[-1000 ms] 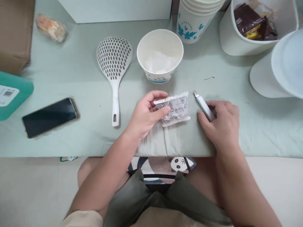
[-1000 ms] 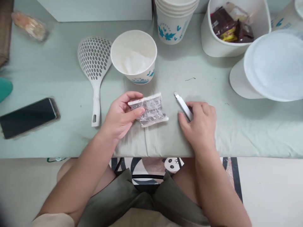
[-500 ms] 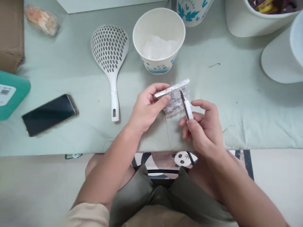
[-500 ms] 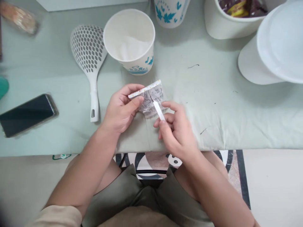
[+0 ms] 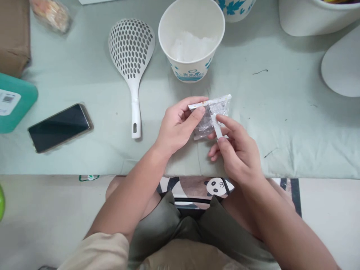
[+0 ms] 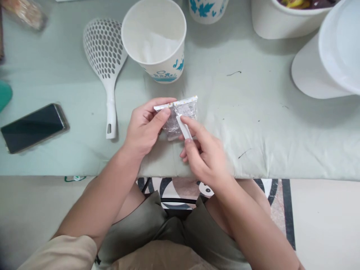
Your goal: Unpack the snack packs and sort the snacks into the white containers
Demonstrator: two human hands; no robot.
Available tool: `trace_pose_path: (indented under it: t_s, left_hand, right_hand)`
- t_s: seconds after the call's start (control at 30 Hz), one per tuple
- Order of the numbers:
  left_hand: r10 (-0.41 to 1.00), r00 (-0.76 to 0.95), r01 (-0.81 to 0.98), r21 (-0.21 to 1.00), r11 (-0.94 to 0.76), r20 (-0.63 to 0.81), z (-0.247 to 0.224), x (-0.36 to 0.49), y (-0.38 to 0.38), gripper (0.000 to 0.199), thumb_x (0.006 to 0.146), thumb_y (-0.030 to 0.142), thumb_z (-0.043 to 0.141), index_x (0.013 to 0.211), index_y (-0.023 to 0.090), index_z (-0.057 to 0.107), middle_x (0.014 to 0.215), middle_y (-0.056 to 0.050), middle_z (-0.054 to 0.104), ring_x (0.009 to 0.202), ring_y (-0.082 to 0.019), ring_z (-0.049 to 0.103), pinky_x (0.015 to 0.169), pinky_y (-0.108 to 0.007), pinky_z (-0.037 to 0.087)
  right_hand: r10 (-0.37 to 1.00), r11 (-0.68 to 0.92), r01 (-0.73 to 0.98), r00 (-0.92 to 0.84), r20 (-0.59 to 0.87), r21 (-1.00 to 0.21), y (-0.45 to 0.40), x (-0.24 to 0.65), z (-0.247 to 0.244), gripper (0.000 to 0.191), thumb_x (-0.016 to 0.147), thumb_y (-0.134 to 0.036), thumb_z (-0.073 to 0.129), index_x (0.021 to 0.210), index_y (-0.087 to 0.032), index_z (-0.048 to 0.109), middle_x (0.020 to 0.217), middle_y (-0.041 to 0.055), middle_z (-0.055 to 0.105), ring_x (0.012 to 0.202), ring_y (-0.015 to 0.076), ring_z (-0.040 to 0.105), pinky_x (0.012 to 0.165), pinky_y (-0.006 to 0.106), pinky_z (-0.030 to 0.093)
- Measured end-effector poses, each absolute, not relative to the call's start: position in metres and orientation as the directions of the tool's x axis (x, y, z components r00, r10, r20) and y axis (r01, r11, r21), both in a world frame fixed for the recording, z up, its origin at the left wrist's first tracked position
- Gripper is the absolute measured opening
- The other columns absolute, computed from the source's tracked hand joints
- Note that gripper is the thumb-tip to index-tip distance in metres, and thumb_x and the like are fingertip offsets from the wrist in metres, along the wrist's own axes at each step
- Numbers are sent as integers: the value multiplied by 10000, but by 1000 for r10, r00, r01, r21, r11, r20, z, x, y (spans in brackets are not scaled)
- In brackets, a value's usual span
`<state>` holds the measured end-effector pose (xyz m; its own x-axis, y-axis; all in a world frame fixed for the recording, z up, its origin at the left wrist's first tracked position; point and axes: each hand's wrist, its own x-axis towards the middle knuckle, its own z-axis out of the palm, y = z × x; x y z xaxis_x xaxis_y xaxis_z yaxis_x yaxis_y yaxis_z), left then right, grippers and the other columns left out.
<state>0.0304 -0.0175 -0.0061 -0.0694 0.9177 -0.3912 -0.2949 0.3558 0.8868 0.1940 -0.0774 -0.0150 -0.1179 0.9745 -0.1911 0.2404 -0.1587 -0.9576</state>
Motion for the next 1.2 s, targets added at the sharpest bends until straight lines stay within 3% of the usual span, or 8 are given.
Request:
trace_pose_path:
  t_s: [0.07,0.2,0.3,0.53,0.9,1.1,1.2]
  left_hand:
    - [929,-79,-304,897,322,-360,-11,30,-16,200,764,297,899,918,216,801,840,-29,772,831,-205,758,716,-276,587]
    - [993,26,-194,974,119,-116,-26,26,-12,257,862,435,818,1015,229,799,847,-13,773,737,-161,732,650,-267,588]
    - [998,21,-165,985,57,-54,-34,25,-11,299,885,500,782,1040,245,792,872,-8,779,728,-151,728,635,-263,595]
    - [994,-18,-254,962,96,-104,-37,27,-12,249,908,441,771,1062,245,790,860,-2,769,745,-150,732,630,-256,581]
    - [956,-82,-431,875,219,-280,-23,28,-7,223,884,374,807,1037,226,739,961,-19,774,1072,-257,770,798,-322,627]
    - [938,-55,-482,832,275,-342,-15,24,-4,272,916,399,761,1139,258,694,1043,-3,776,987,-200,780,742,-284,647]
    - [950,-26,-493,830,259,-312,-17,22,-5,359,859,302,819,1187,270,680,1099,5,780,1051,-204,771,796,-286,655]
  right_hand:
    - [976,-148,191,-128,-174,-970,-76,195,-16,427,1041,-362,517,1464,-356,577,1055,30,751,609,131,677,571,311,635]
    - [976,-91,113,-188,-111,-989,-72,198,-21,451,1067,-383,496,1515,-358,543,974,28,734,592,121,675,561,300,642]
    - [971,-68,89,-222,-86,-994,-69,201,-22,442,1073,-369,481,1507,-383,562,970,25,724,588,121,678,544,302,652]
    - [966,-26,119,-253,-56,-993,-66,200,-20,447,1058,-233,452,1431,-371,656,994,20,701,559,88,680,514,246,647]
    - [961,11,193,-273,-43,-981,-68,200,-22,482,1060,-210,447,1462,-407,626,993,2,707,562,84,685,518,244,635]
    - [958,18,260,-282,-58,-966,-68,200,-22,482,1062,-215,439,1483,-373,613,1005,13,713,565,83,676,527,248,629]
    - [957,0,262,-279,-75,-965,-68,200,-21,489,1063,-207,427,1484,-372,612,995,15,704,564,82,677,525,240,625]
